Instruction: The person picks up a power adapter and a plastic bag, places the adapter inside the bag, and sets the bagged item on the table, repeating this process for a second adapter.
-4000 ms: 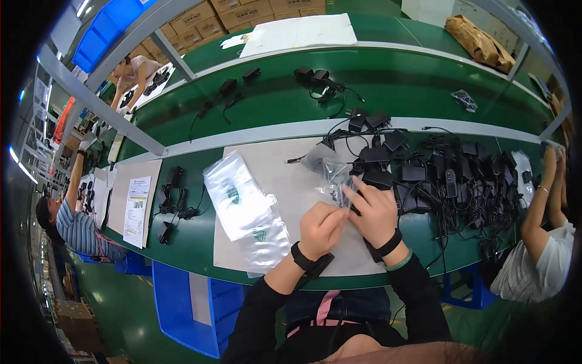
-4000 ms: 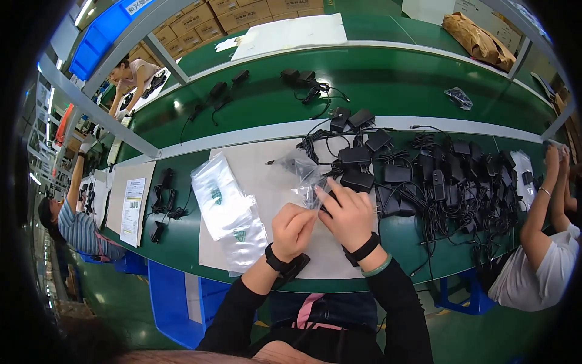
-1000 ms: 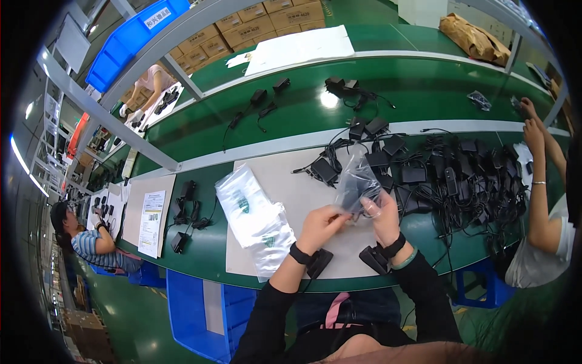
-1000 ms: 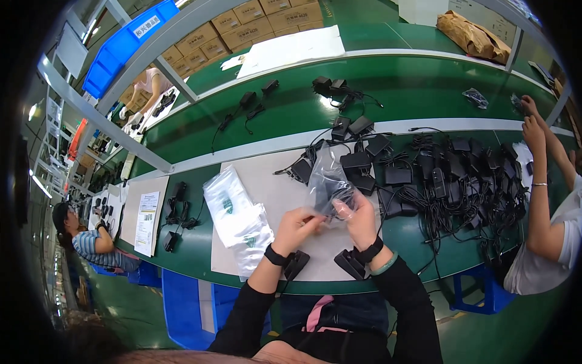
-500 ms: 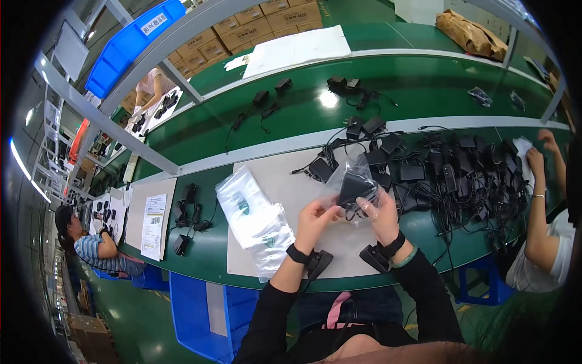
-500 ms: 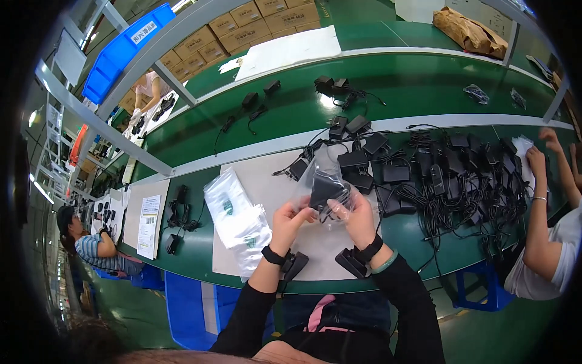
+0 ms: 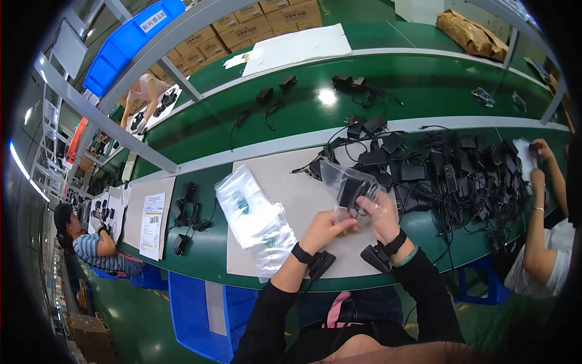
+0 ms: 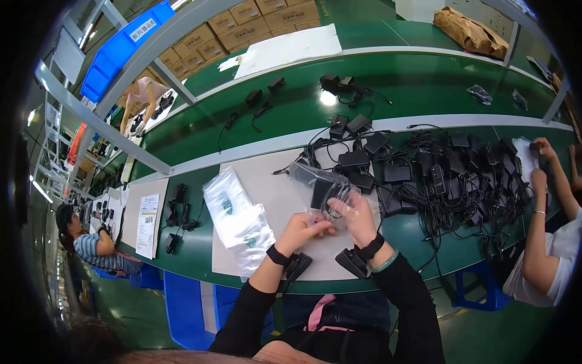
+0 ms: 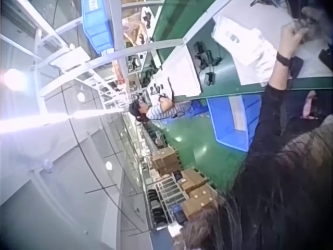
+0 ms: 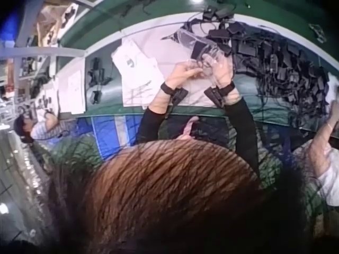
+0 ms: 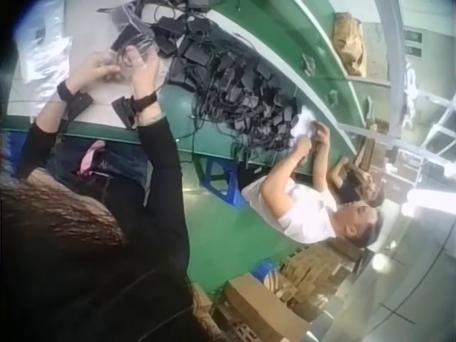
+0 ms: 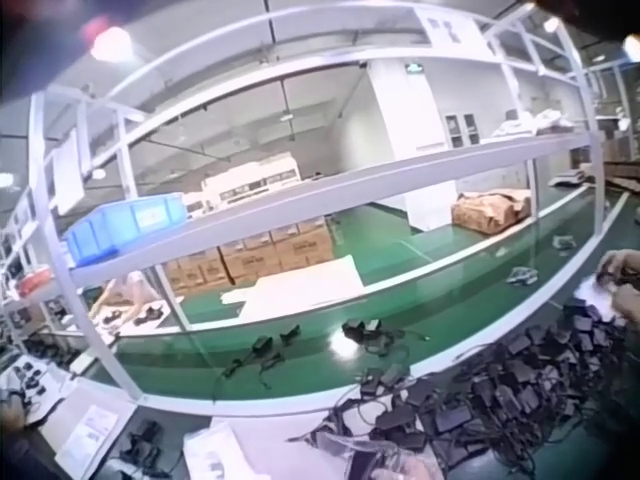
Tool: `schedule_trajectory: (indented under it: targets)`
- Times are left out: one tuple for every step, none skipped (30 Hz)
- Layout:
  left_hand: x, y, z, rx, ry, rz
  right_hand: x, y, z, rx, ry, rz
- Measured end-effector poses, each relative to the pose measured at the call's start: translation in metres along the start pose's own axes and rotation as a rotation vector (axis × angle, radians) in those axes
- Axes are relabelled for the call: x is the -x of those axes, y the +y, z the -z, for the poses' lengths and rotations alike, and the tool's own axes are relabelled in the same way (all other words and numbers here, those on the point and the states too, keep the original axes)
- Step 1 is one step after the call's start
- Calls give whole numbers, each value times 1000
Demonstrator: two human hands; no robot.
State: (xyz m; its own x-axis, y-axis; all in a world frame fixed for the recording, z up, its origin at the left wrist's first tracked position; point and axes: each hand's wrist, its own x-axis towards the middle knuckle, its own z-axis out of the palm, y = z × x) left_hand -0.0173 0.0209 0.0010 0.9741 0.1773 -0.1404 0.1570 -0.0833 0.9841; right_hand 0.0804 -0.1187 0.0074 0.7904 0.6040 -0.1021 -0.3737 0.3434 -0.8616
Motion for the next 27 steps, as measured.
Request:
schedule_trajectory:
  targets:
    - [2,2,2,-1,-62,1,0,-2,0,25,-12,-9]
    - [4,3,5,-2,-123,2,1,-4,-1,50,-25,-19]
    - [4,-6,10,-3,-117,2,1,-4,-1,74,-39,-29]
    - [1,-17,17,178,44,-141,1,-3,-2,71,-40,-26]
    - [0,-28,24,359,205,-284,0,-1,-3,105,-39,81]
    - [0,-13,25,358,196,-280,-2,2,-1,141,-27,187]
    - [2,3,26,387,154,-277,-4,3,2,178,-14,291]
    - [2,20,26,416,111,-273,-4,3,6,178,-1,291]
    - [5,31,28,442,89,-277,-3,1,5,287,-31,273]
    - [3,30,30,442,96,-278,-1,-1,4,396,-59,254]
    - [-1,25,31,293,113,-204,-1,-2,4,507,-87,236]
    - [-5,20,31,145,128,-129,0,-1,4,507,-91,234]
    - [-7,17,30,-2,141,-53,0,0,4,545,-122,228]
    - [-8,15,27,1,143,-48,0,1,5,582,-151,218]
    - [-8,14,25,102,135,-24,0,1,4,619,-179,208]
    - [-8,13,22,203,129,-1,1,0,3,618,-181,203]
    - [-8,11,20,304,123,22,2,-2,3,678,-171,227]
    - [-9,9,19,305,126,24,3,-7,0,737,-161,252]
    - [-10,8,16,314,153,10,4,-10,-1,798,-147,278]
    - [-11,7,13,322,180,-6,2,-8,1,798,-147,277]
    - [-11,7,10,331,207,-22,-3,-3,5,828,-169,394]
    - [-11,6,7,331,208,-22,-7,2,8,855,-192,512]
    - [-11,7,3,345,228,-50,-9,4,10,881,-215,631]
    - [-11,8,0,359,247,-77,-9,3,9,882,-216,630]
    - [-10,9,-1,374,265,-105,-7,0,7,854,-246,593]
    - [-9,8,0,375,265,-105,-5,-4,6,826,-277,556]
    - [-8,8,1,357,250,-64,-3,-7,4,798,-307,519]
